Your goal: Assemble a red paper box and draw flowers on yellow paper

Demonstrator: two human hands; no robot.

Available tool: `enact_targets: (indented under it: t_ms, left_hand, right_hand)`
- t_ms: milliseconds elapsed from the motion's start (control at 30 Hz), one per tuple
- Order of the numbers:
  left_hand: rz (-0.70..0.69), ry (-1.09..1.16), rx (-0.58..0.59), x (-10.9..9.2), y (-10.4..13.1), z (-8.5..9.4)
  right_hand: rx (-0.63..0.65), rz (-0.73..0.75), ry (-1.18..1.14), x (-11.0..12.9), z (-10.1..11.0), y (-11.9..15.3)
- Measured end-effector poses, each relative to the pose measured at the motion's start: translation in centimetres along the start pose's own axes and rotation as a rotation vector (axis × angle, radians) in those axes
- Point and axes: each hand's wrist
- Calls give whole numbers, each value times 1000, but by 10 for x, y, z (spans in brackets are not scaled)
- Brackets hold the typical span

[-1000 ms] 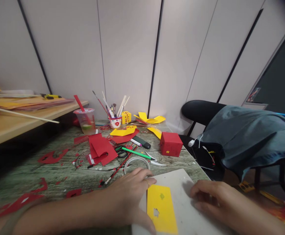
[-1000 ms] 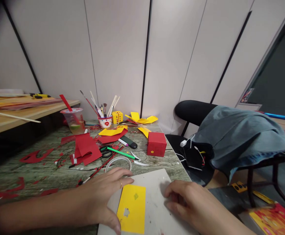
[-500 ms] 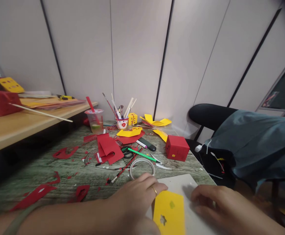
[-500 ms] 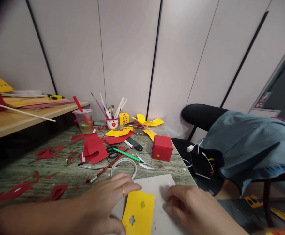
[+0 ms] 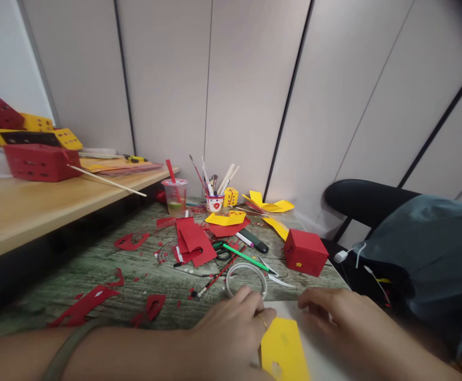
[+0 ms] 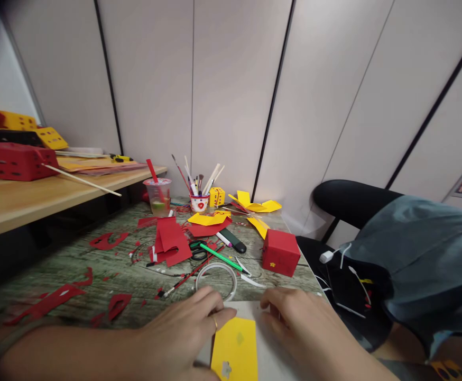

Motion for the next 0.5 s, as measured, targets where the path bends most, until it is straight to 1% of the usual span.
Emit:
enact_targets:
  t_ms: [67,133,233,367,433,500]
  left_hand:
    - [5,-59,-22,0,-1,-1]
    - [-9,-76,-19,1,-2,-3]
    - [-11,-78,-33,4,-4,-7]
    - [-2,-79,-33,3,-2,-8]
    - [0,-61,-42,4,0,-5]
    - [27,-68,-85,8,4,-1]
  right_hand:
    - [-31,40,103,4,3,-12]
    - [-54,65,166,9,4,-28]
    - [-53,89,229,16,1,-56]
    - [0,87,300,23,-9,-91]
    - [32,78,315,25,-13,-103]
    - [65,73,320,27,-15,-111]
Point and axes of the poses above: each hand's wrist, its own y-axis away from the middle knuckle, its own z-axis out of the back of the hand, x = y × z, and after that the axes turned 13 degrees about -y, right-handed
